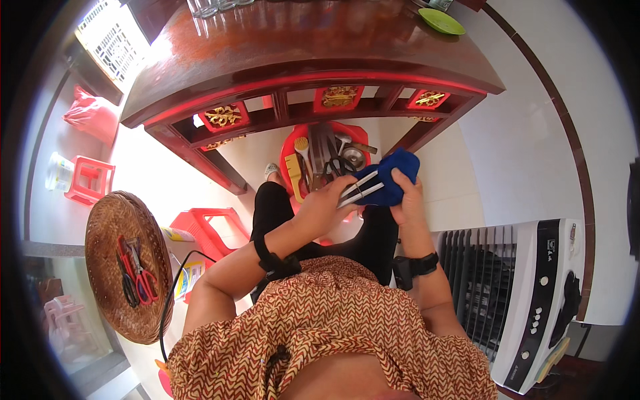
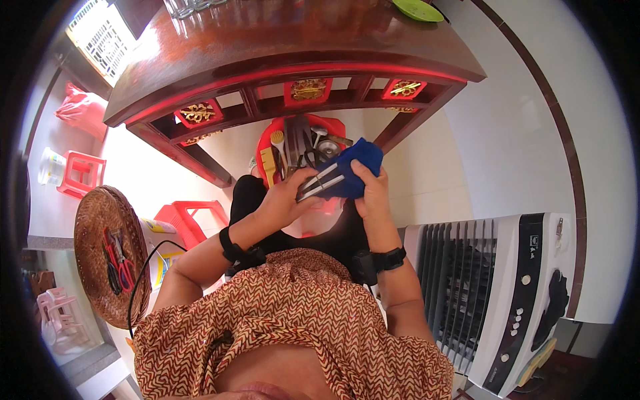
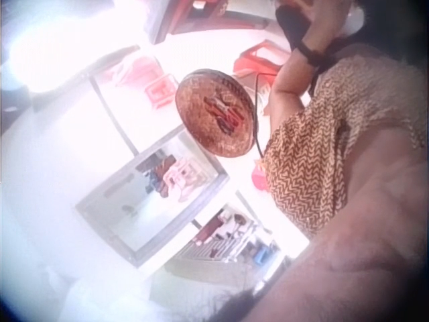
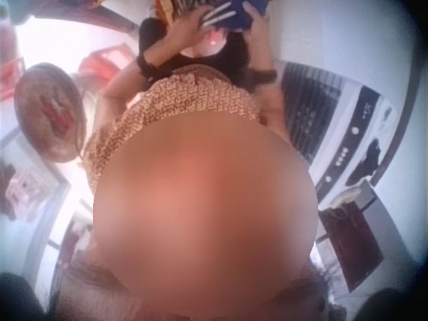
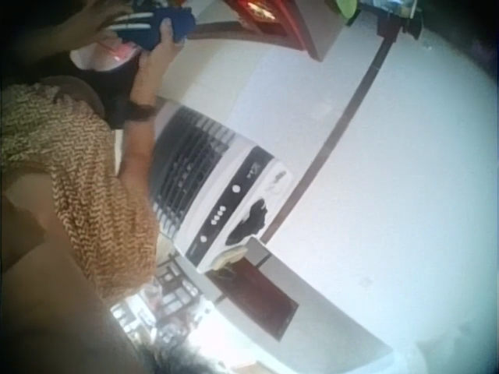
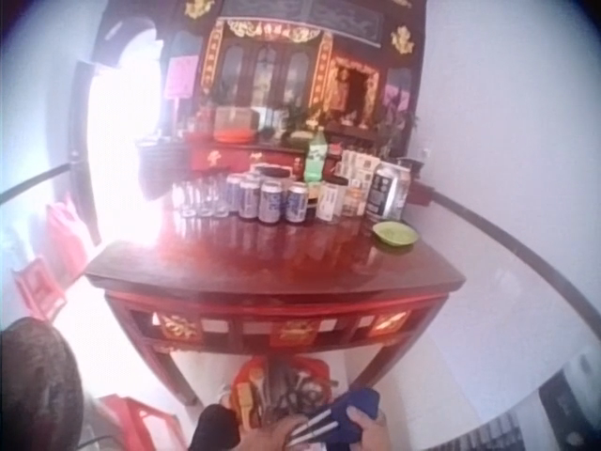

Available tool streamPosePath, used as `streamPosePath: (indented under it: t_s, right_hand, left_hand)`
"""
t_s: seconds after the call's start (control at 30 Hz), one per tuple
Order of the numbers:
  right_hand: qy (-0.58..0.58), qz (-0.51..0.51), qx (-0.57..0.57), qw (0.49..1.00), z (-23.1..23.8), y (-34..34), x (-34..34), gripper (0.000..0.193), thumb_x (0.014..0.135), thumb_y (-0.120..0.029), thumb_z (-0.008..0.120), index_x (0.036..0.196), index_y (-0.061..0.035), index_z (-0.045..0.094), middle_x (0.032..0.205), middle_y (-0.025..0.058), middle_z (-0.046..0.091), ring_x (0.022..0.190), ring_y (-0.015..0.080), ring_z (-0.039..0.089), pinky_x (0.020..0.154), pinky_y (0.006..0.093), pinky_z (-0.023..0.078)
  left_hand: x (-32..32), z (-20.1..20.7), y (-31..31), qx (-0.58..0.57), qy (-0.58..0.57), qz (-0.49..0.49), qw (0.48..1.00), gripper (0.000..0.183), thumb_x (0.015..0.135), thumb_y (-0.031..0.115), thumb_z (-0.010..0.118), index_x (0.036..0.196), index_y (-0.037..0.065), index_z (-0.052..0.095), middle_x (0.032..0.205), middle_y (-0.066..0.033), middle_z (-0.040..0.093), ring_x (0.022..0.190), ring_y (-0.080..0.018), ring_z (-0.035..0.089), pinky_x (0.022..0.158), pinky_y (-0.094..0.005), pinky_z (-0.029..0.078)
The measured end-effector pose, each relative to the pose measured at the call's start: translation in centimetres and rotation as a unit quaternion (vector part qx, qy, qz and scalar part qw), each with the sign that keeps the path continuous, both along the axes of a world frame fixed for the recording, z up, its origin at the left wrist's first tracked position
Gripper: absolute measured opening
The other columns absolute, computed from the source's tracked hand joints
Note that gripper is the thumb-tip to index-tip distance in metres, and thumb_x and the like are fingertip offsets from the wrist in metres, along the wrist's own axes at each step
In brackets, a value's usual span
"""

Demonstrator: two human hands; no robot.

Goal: The person wipes a table with a cloth, moves a basket to the side, and then wipes several tools including a brush, shears, and a knife one at a time before placing them into a basket.

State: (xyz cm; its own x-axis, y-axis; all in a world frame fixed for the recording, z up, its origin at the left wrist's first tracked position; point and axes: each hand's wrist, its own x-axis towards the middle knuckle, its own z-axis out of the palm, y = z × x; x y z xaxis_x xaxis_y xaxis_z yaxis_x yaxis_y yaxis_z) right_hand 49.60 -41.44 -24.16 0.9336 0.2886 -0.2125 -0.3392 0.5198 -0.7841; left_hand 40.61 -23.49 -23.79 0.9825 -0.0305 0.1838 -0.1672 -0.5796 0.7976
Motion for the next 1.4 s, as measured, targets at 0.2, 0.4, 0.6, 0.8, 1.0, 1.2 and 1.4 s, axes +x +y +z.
streamPosePath:
  t_s: [0.2, 0.4, 0.6, 0.8, 1.0, 1.2, 1.4]
  right_hand:
    - [-0.019, -0.039, 0.027, 0.999, 0.7, -0.5, 0.4, 0.034, 0.085, -0.014, 0.065, 0.113, 0.0028, 0.055, 0.103, 0.0121, 0.063, 0.091, 0.0215, 0.063, 0.083, 0.0341, 0.052]
    - [-0.061, -0.125, -0.016, 0.990, -0.1, -1.8, 1.9, 0.040, 0.094, -0.025, 0.051, 0.121, 0.0043, 0.049, 0.115, 0.0176, 0.060, 0.104, 0.0272, 0.060, 0.095, 0.0386, 0.046]
    - [0.029, 0.063, -0.050, 0.996, 0.1, -0.2, -0.9, 0.042, 0.087, -0.023, 0.064, 0.118, 0.0009, 0.052, 0.106, 0.0117, 0.061, 0.099, 0.0211, 0.060, 0.087, 0.0363, 0.049]
    - [-0.044, 0.072, -0.104, 0.991, -0.2, 2.0, -2.4, 0.028, 0.080, -0.010, 0.068, 0.105, -0.0013, 0.060, 0.092, 0.0040, 0.065, 0.082, 0.0129, 0.062, 0.074, 0.0262, 0.051]
    - [-0.061, 0.148, -0.132, 0.978, 1.7, 0.2, -1.3, 0.027, 0.077, -0.006, 0.068, 0.101, -0.0010, 0.060, 0.087, 0.0078, 0.067, 0.077, 0.0143, 0.063, 0.070, 0.0280, 0.052]
    - [-0.173, 0.255, -0.264, 0.914, 0.4, 0.5, -2.2, 0.029, 0.072, -0.014, 0.073, 0.098, -0.0043, 0.063, 0.081, -0.0005, 0.064, 0.074, 0.0083, 0.059, 0.068, 0.0249, 0.047]
    - [-0.193, 0.292, -0.302, 0.886, 0.7, 0.3, -4.0, 0.031, 0.072, -0.019, 0.074, 0.097, -0.0036, 0.064, 0.080, 0.0011, 0.064, 0.073, 0.0096, 0.059, 0.068, 0.0253, 0.047]
  left_hand:
    - [0.3, -0.1, 0.1, -0.074, 0.054, 0.030, 0.995, 0.049, 0.077, 0.023, 0.071, 0.119, 0.013, 0.048, 0.099, -0.0152, 0.064, 0.091, -0.0353, 0.062, 0.074, -0.0399, 0.049]
    - [-0.2, -0.1, 0.5, -0.044, 0.038, 0.030, 0.998, 0.049, 0.079, 0.010, 0.070, 0.121, 0.008, 0.044, 0.094, -0.0128, 0.062, 0.084, -0.0238, 0.065, 0.073, -0.0307, 0.050]
    - [1.4, 0.2, -0.2, -0.114, 0.033, 0.121, 0.986, 0.049, 0.079, 0.014, 0.067, 0.122, 0.012, 0.043, 0.097, -0.0161, 0.063, 0.088, -0.0349, 0.063, 0.077, -0.0393, 0.049]
    - [0.6, 0.6, -1.1, -0.064, -0.035, -0.009, 0.997, 0.061, 0.076, 0.010, 0.066, 0.131, 0.008, 0.039, 0.111, -0.0196, 0.055, 0.093, -0.0383, 0.058, 0.081, -0.0402, 0.049]
    - [1.3, 1.2, 1.0, -0.097, -0.024, 0.046, 0.994, 0.054, 0.075, 0.017, 0.073, 0.122, 0.002, 0.052, 0.096, -0.0106, 0.052, 0.077, -0.0160, 0.058, 0.065, -0.0289, 0.048]
    - [2.9, 2.0, 0.7, -0.358, 0.213, -0.028, 0.909, 0.035, 0.086, 0.012, 0.066, 0.116, 0.001, 0.052, 0.088, -0.0013, 0.059, 0.072, -0.0059, 0.056, 0.063, -0.0221, 0.046]
    - [1.9, -1.6, 0.1, -0.364, 0.134, -0.058, 0.920, 0.021, 0.087, 0.017, 0.065, 0.101, 0.003, 0.058, 0.080, -0.0020, 0.062, 0.059, -0.0079, 0.056, 0.054, -0.0217, 0.047]
